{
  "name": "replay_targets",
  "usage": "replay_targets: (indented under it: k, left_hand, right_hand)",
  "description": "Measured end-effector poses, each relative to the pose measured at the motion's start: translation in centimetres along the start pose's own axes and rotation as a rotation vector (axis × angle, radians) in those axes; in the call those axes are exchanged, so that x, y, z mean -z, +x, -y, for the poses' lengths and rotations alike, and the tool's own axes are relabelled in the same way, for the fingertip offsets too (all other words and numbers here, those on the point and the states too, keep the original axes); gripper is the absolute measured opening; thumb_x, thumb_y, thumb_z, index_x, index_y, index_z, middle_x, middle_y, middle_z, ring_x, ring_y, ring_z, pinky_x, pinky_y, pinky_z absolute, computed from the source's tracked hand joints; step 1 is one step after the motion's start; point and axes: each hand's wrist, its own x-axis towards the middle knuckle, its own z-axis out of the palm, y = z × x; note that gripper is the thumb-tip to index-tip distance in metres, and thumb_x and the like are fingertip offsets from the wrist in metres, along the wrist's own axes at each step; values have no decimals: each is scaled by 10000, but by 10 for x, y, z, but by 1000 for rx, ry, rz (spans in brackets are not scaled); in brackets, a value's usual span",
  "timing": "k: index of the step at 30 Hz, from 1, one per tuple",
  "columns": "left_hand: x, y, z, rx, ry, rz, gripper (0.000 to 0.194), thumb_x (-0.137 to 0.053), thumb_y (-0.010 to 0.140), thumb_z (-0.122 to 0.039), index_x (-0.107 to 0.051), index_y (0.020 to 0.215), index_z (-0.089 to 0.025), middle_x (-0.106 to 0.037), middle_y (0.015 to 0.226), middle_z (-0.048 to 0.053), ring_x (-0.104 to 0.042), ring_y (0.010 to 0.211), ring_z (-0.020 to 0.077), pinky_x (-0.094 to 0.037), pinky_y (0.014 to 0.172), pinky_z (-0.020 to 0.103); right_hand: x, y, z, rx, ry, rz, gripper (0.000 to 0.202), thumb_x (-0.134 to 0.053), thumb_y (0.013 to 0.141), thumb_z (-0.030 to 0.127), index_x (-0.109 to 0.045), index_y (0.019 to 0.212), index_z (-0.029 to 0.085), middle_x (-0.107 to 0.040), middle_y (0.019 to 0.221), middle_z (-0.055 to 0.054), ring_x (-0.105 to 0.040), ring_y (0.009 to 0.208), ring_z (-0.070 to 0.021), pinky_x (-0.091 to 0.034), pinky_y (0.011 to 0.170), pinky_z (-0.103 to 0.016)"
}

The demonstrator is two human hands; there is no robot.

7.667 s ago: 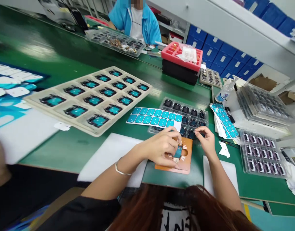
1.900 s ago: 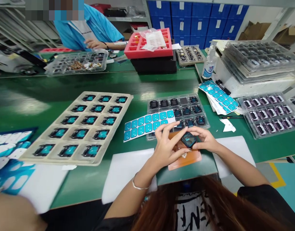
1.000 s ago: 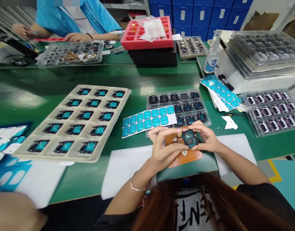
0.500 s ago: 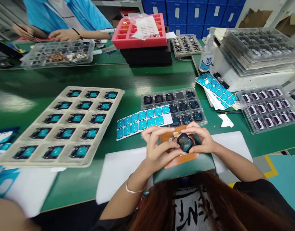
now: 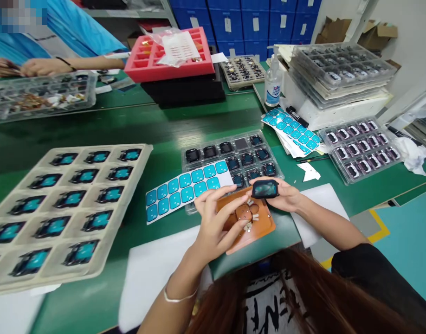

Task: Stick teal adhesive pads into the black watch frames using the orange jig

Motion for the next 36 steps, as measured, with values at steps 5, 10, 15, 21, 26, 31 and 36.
replay_targets:
  k: [5, 10, 15, 21, 26, 31, 36]
  left_hand:
    - [-2, -1, 3, -3, 21, 13, 310, -471, 990, -342, -538, 1285, -273, -504, 1322, 133, -444, 1173, 295, -326, 975, 464]
    - [-4, -1, 4, 4, -20, -45, 355, -480, 994, -386, -523, 1318, -248, -561, 1266, 130, -472, 1137, 276, -358, 965, 441]
    - [-7, 1, 1, 51, -165, -89, 506, -528, 946, -530, -508, 1376, -263, -614, 1206, 109, -531, 1099, 250, -434, 956, 422]
    - [-7, 2, -3, 101, -303, -173, 441, -690, 869, -429, -602, 1265, -254, -654, 1129, 83, -591, 1052, 223, -499, 912, 397]
    - [-7, 2, -7, 61, -226, -291, 491, -803, 775, -343, -618, 1208, -204, -700, 1033, 74, -625, 962, 201, -530, 842, 363]
    - [-8, 2, -9, 49, -220, -346, 501, -836, 738, -349, -606, 1158, -204, -732, 1013, 67, -640, 923, 196, -536, 808, 366]
    - [-6, 2, -11, 31, -197, -329, 461, -843, 725, -348, -630, 1099, -182, -750, 996, 75, -638, 880, 186, -521, 755, 344]
  right_hand:
    - [2, 1, 3, -17, -2, -82, 663, -724, 596, 693, -697, 1032, 194, -742, 1029, -119, -638, 1081, -288, -454, 990, -425]
    - [-4, -3, 6, -6, -2, 3, 656, -771, 660, 600, -692, 1141, 161, -751, 1014, -106, -666, 1052, -261, -430, 1023, -410]
    - [-17, -10, 6, -50, -82, 144, 511, -836, 740, 303, -685, 1221, 221, -743, 1081, -58, -681, 1053, -172, -477, 972, -313]
    - [-21, -8, -1, -219, 120, 81, 605, -809, 781, 337, -621, 1316, 125, -748, 879, -75, -683, 681, -116, -537, 646, -229]
    - [-24, -3, -7, -219, 239, 15, 424, -809, 775, 200, -701, 1185, 177, -746, 868, -29, -697, 718, -77, -564, 705, -172]
    - [-26, -3, -8, -216, 202, -15, 396, -817, 763, 222, -721, 1143, 163, -747, 836, -26, -675, 678, -65, -569, 695, -177]
    - [-29, -4, -9, -206, 123, -85, 374, -831, 742, 322, -751, 1065, 150, -726, 700, -14, -632, 562, -70, -464, 488, -155]
